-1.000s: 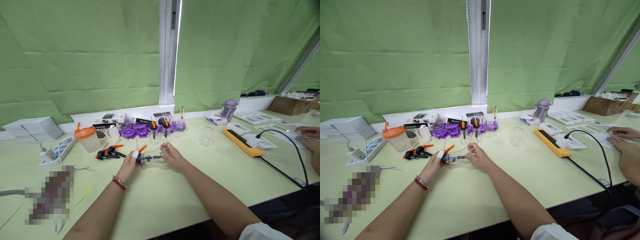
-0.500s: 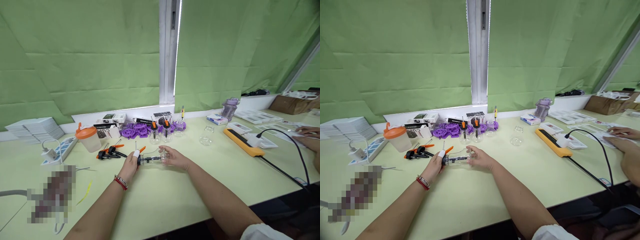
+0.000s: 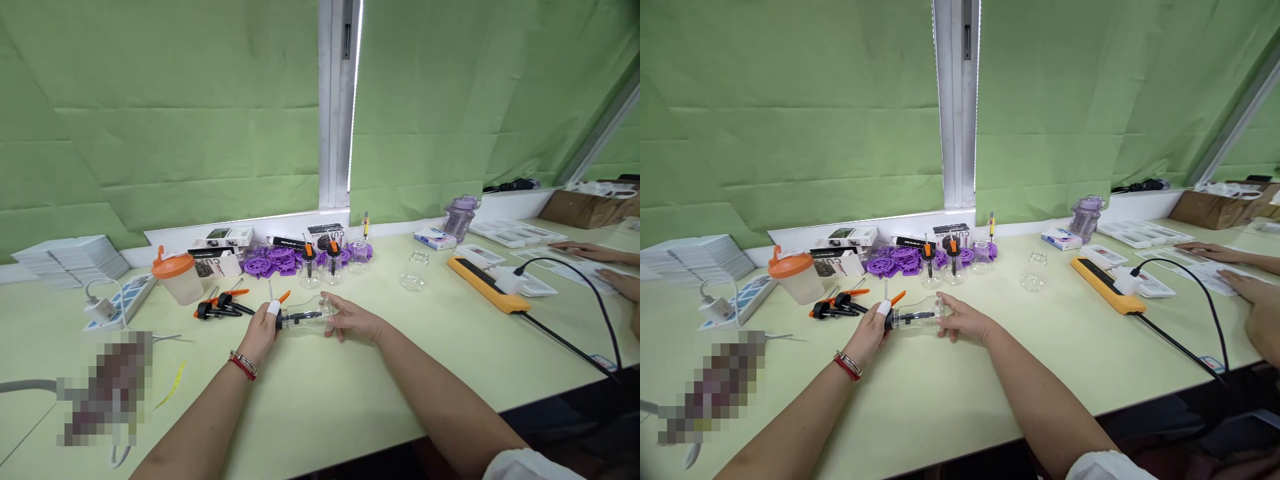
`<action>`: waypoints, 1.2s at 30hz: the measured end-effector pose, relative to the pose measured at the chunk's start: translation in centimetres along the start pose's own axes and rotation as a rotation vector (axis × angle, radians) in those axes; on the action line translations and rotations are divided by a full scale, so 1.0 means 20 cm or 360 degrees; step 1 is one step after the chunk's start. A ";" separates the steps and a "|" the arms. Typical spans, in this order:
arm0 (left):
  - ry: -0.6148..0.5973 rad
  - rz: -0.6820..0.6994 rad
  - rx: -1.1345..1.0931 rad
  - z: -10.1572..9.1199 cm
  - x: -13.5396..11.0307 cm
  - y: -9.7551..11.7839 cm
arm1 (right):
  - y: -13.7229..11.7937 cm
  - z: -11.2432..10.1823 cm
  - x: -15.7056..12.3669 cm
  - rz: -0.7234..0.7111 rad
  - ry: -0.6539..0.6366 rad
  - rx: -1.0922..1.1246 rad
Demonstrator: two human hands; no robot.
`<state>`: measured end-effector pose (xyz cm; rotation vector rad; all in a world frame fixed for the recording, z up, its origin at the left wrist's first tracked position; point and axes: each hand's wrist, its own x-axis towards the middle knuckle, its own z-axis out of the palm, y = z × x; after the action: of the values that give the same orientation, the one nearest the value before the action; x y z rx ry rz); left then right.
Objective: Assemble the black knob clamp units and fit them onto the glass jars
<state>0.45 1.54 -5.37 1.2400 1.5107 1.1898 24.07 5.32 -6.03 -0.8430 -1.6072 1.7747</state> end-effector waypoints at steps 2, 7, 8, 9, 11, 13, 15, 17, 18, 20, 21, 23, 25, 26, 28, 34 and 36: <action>0.0005 -0.0002 -0.0010 -0.01 0.00 0.00 | -0.01 0.00 0.00 -0.0014 0.0002 -0.0004; 0.0002 0.0022 -0.0033 -0.01 0.01 -0.01 | 0.00 0.01 0.02 0.0002 0.0072 -0.0130; -0.0001 0.0019 -0.0035 -0.01 0.01 -0.01 | 0.00 0.01 0.02 0.0011 0.0079 -0.0153; -0.0003 0.0016 -0.0033 0.00 0.01 -0.01 | 0.01 0.01 0.03 0.0018 0.0087 -0.0162; 0.0001 0.0009 -0.0026 0.00 0.01 -0.02 | 0.01 0.00 0.04 -0.0005 0.0108 -0.0141; 0.0012 0.0006 -0.0020 0.00 0.01 -0.02 | 0.02 0.00 0.04 -0.0066 0.0088 -0.0105; 0.0031 -0.0009 -0.0023 0.00 0.01 -0.01 | 0.02 -0.01 0.03 -0.0120 0.0023 -0.0072; 0.0046 -0.0027 -0.0027 0.00 0.00 -0.01 | 0.01 -0.02 0.02 -0.0148 -0.0004 -0.0048; 0.0049 -0.0035 -0.0030 0.00 0.00 -0.01 | 0.01 -0.02 0.01 -0.0152 0.0006 -0.0041; 0.0058 -0.0052 -0.0035 0.00 0.00 0.00 | 0.00 -0.02 0.01 -0.0144 0.0049 -0.0045; 0.0065 -0.0064 -0.0035 0.00 0.00 0.00 | -0.01 -0.02 0.01 -0.0135 0.0061 -0.0058; 0.0086 -0.0087 -0.0040 0.00 0.00 0.00 | -0.01 -0.02 0.01 -0.0108 0.0067 -0.0102; 0.0104 -0.0099 -0.0062 0.00 0.00 0.00 | -0.01 -0.01 0.01 -0.0076 0.0066 -0.0149; 0.0105 -0.0095 -0.0073 0.00 0.00 -0.01 | -0.01 -0.01 0.02 -0.0065 0.0068 -0.0166; 0.0107 -0.0071 -0.0075 0.00 0.01 -0.02 | 0.00 -0.01 0.02 -0.0061 0.0068 -0.0179; 0.0176 -0.0057 -0.0095 -0.01 0.03 -0.03 | 0.02 -0.02 0.03 -0.0188 0.0006 -0.0166; 0.0190 -0.0082 -0.0104 -0.01 0.03 -0.03 | 0.02 -0.02 0.02 -0.0207 -0.0028 -0.0203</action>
<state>0.12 2.03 -5.88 1.0974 1.5681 1.2883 24.16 5.94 -6.52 -0.7637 -1.7602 1.6079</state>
